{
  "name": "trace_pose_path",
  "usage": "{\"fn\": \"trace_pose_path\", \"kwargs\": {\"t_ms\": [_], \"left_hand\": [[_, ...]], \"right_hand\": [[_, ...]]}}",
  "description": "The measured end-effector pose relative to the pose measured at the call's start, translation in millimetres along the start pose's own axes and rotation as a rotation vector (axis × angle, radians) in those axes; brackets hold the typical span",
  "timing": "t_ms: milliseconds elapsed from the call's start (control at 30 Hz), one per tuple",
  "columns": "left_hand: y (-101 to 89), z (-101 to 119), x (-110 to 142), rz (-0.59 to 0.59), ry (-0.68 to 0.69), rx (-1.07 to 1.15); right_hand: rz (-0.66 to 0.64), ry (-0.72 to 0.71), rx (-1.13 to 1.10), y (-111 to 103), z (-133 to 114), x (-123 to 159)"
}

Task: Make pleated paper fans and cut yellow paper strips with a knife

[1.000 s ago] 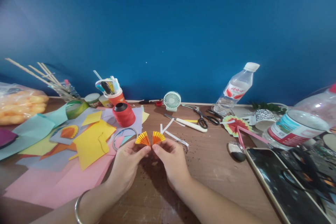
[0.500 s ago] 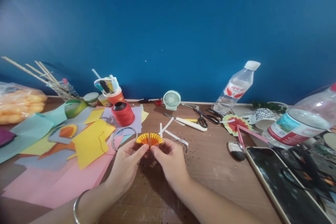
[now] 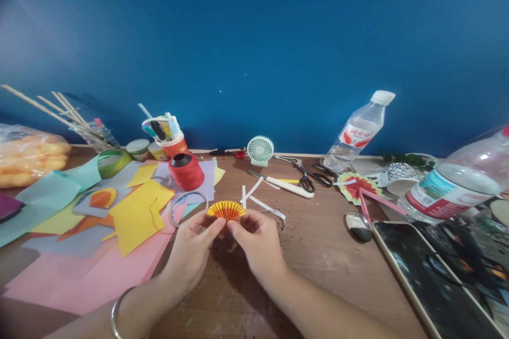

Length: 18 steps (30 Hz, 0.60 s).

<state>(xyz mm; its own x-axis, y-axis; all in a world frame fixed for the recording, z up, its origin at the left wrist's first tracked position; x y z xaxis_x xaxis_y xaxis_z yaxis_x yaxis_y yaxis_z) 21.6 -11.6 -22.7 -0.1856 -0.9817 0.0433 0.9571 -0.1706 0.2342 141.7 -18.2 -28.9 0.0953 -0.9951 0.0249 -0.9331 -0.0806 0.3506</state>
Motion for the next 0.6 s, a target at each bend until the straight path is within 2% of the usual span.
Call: {"fn": "trace_pose_path", "kwargs": {"t_ms": [600], "left_hand": [[2.3, 3.3, 0.3, -0.002, -0.008, 0.006]], "right_hand": [[0.027, 0.025, -0.014, 1.5, -2.5, 0.0]]}}
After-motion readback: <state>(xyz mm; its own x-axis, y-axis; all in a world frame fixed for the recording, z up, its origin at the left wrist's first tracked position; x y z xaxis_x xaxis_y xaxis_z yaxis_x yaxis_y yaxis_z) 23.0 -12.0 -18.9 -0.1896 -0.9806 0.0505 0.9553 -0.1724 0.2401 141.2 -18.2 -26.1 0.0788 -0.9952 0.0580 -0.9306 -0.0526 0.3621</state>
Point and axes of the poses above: each hand's wrist, its own x-axis away from the middle knuckle, its own y-axis out of the palm, z = x × y, the point moved 2 cm from there along -x, towards the middle knuckle, and after that the axes turned 6 degrees about -z, right-handed, at the moved point
